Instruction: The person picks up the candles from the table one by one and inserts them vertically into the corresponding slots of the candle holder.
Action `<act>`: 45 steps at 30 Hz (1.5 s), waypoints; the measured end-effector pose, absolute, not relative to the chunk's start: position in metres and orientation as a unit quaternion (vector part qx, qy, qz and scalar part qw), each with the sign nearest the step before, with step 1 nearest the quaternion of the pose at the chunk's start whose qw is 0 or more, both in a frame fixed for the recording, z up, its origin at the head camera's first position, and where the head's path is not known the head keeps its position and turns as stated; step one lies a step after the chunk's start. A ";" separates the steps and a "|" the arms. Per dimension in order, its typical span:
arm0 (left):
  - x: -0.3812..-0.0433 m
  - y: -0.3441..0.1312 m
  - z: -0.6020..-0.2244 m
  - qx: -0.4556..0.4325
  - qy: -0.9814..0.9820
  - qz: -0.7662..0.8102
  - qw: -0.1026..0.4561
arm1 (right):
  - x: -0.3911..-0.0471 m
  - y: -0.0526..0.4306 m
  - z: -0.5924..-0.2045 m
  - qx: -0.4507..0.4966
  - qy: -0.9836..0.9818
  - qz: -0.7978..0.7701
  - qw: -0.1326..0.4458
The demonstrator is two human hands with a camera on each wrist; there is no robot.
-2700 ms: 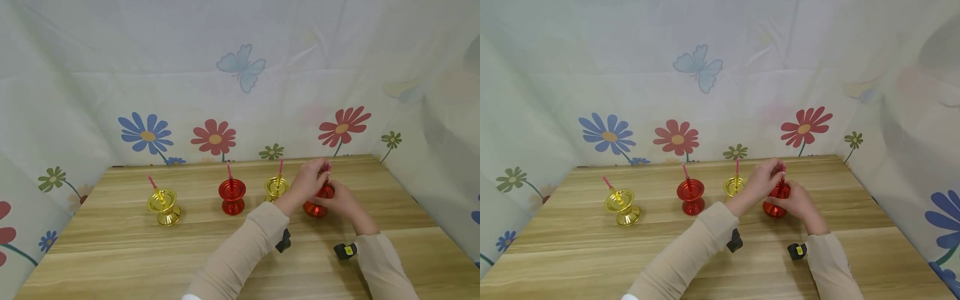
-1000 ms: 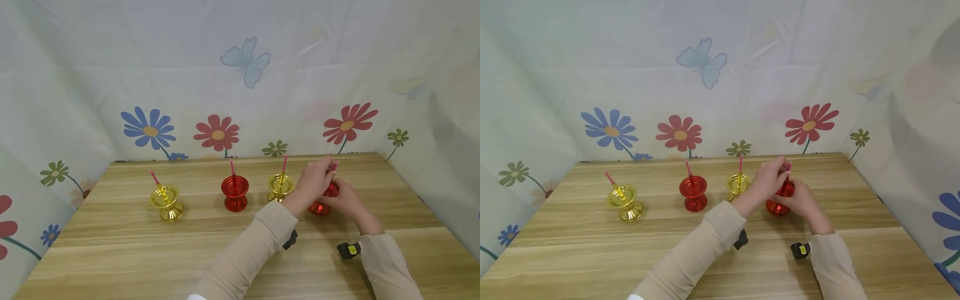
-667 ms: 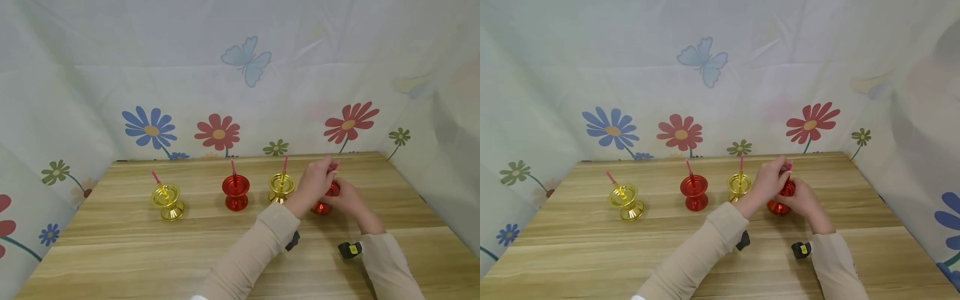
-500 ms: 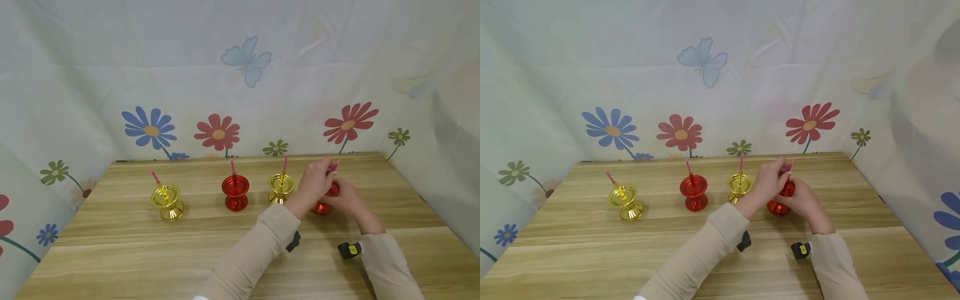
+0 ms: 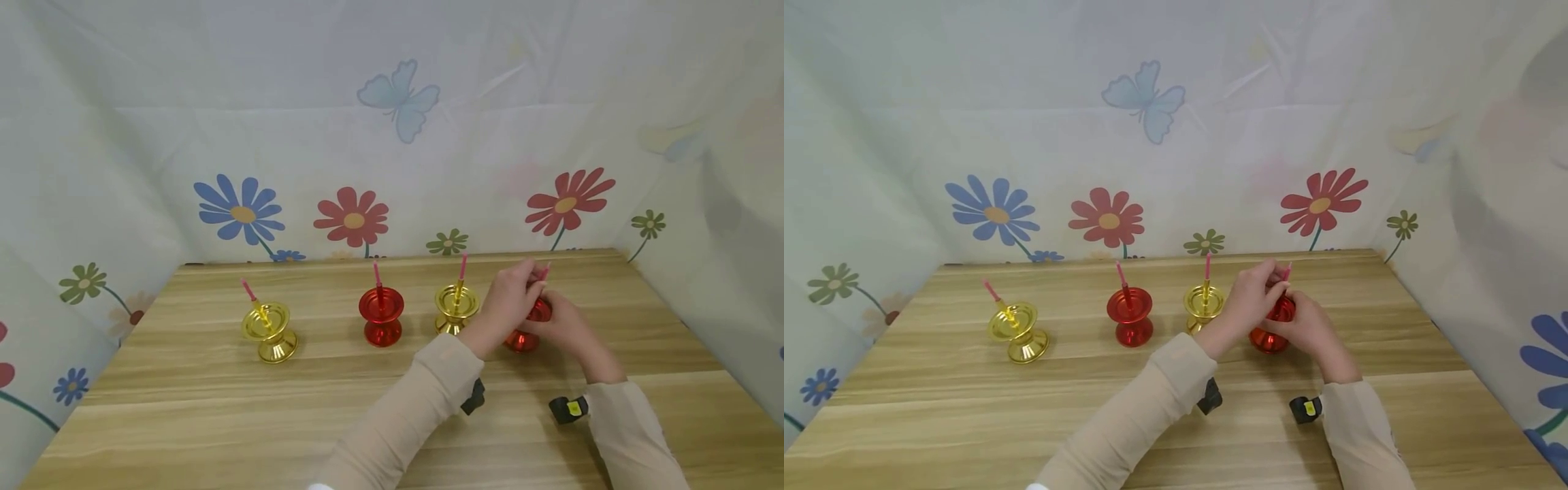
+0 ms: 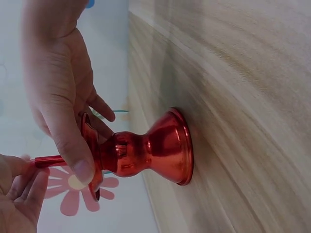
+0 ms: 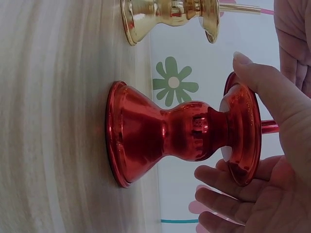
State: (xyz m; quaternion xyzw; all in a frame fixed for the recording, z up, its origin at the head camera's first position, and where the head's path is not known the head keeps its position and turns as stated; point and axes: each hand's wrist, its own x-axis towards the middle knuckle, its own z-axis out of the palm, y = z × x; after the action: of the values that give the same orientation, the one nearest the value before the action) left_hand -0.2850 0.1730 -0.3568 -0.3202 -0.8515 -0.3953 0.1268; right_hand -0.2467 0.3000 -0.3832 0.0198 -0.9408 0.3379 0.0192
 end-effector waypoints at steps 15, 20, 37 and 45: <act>-0.283 0.165 -0.361 -0.288 -0.847 -0.441 0.071 | -0.250 0.300 -0.384 0.029 -0.937 0.348 0.025; -0.281 0.163 -0.361 -0.289 -0.851 -0.431 0.079 | -0.250 0.302 -0.385 0.010 -0.936 0.351 0.005; -0.266 0.152 -0.364 -0.343 -0.854 -0.376 0.105 | -0.251 0.304 -0.389 0.010 -0.943 0.333 0.025; -0.260 0.141 -0.367 -0.360 -0.849 -0.378 0.084 | -0.249 0.304 -0.390 -0.004 -0.940 0.340 0.019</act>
State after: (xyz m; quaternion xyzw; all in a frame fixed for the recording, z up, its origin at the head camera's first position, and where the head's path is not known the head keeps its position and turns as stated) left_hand -0.2597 0.1412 -0.3671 -0.3600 -0.8487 -0.3783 0.0840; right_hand -0.2492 0.3040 -0.3900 -0.0040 -0.9401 0.3404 0.0189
